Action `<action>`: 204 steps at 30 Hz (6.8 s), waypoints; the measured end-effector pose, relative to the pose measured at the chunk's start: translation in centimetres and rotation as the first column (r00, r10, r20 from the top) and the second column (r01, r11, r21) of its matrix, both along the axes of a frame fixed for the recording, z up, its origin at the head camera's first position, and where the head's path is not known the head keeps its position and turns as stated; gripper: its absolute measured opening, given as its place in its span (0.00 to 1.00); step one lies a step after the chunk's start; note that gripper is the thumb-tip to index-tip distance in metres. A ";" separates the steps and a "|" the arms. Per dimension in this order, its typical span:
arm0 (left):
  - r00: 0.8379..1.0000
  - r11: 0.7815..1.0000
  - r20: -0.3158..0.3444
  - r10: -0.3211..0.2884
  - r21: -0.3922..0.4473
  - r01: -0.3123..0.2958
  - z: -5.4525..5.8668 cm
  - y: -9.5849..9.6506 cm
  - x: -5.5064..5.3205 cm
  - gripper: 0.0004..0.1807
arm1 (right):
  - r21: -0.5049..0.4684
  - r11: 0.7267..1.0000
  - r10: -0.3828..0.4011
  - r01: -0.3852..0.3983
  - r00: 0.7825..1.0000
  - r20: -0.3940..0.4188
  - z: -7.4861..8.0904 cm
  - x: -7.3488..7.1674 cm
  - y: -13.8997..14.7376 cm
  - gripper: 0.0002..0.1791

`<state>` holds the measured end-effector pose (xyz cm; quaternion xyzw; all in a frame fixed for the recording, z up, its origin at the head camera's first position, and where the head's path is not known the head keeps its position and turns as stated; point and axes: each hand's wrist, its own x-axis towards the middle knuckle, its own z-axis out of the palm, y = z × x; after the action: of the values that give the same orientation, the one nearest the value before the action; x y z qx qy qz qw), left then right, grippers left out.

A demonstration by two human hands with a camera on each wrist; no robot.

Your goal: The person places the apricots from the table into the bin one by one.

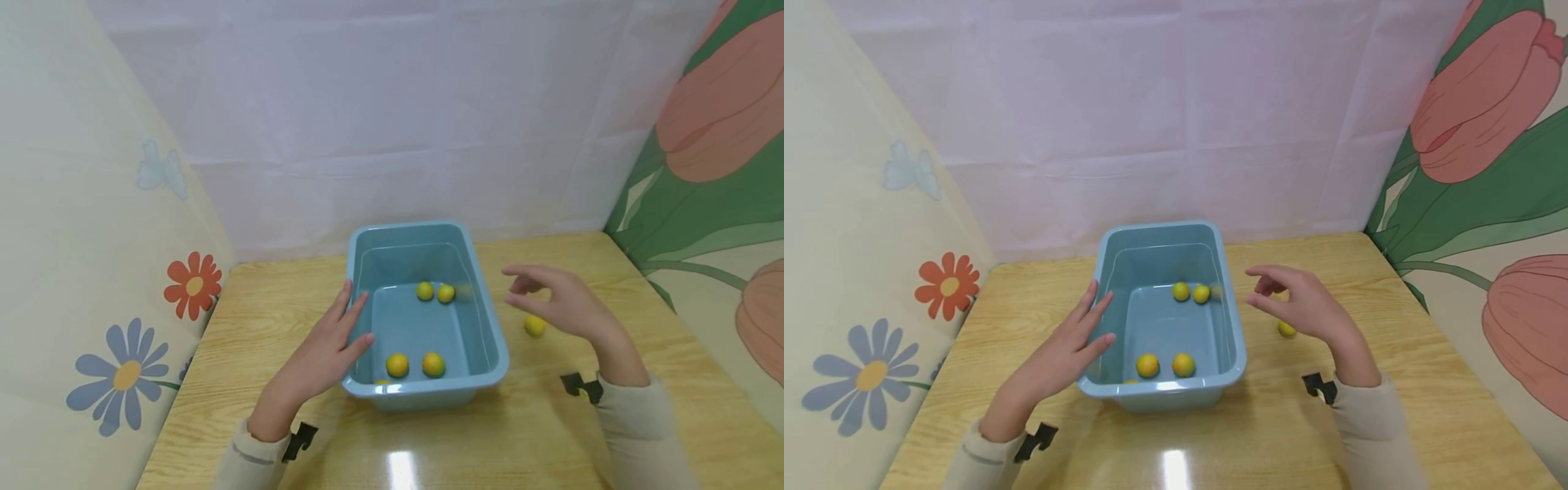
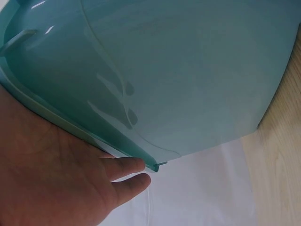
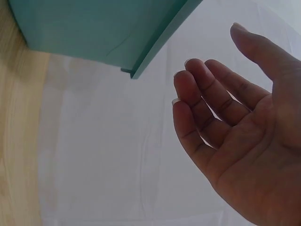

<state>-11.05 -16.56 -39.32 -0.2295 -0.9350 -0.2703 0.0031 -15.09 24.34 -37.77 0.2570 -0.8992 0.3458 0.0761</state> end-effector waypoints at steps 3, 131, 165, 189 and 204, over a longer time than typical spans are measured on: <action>1.000 1.000 0.011 0.001 -0.004 -0.001 0.1 0.0 0.0 0.40 | -0.003 1.000 -0.005 0.005 1.000 0.013 -0.3 -0.1 0.5 0.23; 0.999 1.000 0.037 0.012 0.019 -0.013 0.1 0.1 0.1 0.40 | 0.147 0.980 -0.170 0.137 0.954 0.248 -9.6 -2.9 6.5 0.28; 0.999 1.000 0.032 0.013 0.022 -0.013 0.1 0.0 0.1 0.40 | 0.099 0.992 -0.092 0.076 0.980 0.174 -4.3 -1.1 3.9 0.26; 0.999 1.000 0.045 0.009 0.027 -0.010 0.1 0.0 0.1 0.40 | 0.059 0.998 0.002 -0.004 0.999 0.037 -0.2 0.7 0.8 0.25; 0.999 1.000 0.041 0.006 0.029 -0.008 0.2 0.0 0.1 0.40 | 0.045 0.996 0.076 -0.076 0.997 0.005 1.7 0.8 -1.7 0.25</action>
<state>-10.98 -16.53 -39.16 -0.2205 -0.9317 -0.2885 -0.0118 -14.25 22.61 -36.05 0.2921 -0.8965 0.3284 0.0555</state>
